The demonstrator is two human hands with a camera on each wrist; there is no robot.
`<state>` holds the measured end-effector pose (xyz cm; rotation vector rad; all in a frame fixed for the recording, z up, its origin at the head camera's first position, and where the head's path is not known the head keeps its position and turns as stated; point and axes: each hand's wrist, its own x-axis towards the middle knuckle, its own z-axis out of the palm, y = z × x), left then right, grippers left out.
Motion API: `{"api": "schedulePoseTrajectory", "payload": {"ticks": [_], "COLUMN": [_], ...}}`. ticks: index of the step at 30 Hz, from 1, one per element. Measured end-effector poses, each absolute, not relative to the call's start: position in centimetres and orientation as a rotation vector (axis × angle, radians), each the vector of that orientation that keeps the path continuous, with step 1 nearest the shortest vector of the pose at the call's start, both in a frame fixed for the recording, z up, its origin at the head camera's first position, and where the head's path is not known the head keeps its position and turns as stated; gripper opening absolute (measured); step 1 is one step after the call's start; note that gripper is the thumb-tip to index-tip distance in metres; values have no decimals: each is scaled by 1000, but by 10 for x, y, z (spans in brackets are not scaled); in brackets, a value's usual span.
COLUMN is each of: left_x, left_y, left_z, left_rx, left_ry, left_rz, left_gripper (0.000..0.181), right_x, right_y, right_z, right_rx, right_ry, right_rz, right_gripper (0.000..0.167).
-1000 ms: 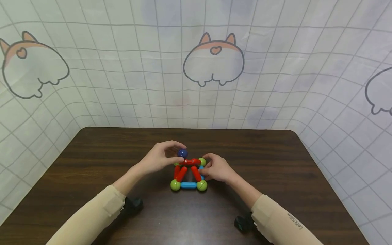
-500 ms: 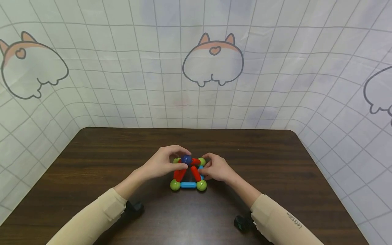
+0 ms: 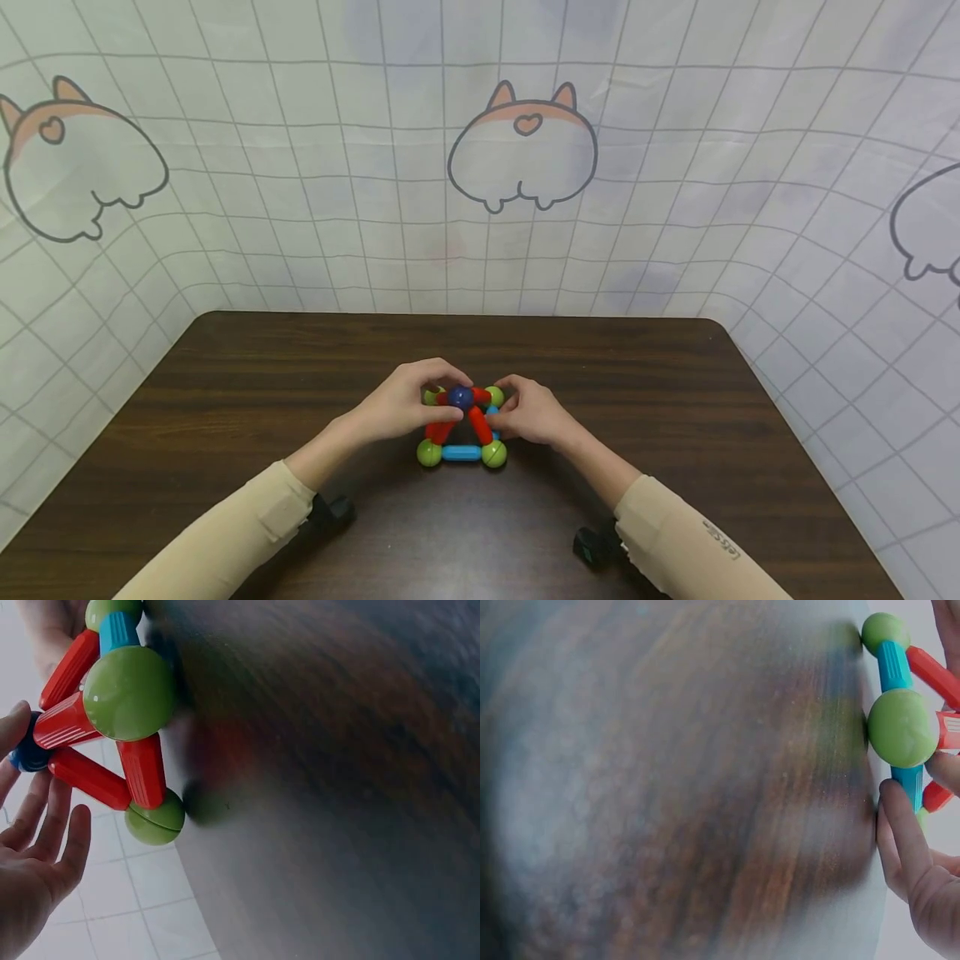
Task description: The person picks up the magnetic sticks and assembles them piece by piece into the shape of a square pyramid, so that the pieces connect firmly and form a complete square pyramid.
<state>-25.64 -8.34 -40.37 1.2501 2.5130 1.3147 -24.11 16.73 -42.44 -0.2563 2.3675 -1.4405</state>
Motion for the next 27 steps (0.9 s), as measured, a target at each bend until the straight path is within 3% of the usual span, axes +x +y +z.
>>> {"api": "schedulePoseTrajectory", "payload": {"ticks": [6,27], "left_x": [-259,-258], "left_y": [-83,-82], "left_z": [-404,-403], "left_rx": [1242,1157], "left_ry": [2512,2483], "left_rz": [1301,1281], "left_gripper": [35,34], "right_x": [-242,-241], "right_y": [168,169], "right_z": [-423,-424], "right_rx": [-289,-428], "right_ry": [2443,2377], "right_rz": [-1340,-1404], "right_gripper": [66,61]}}
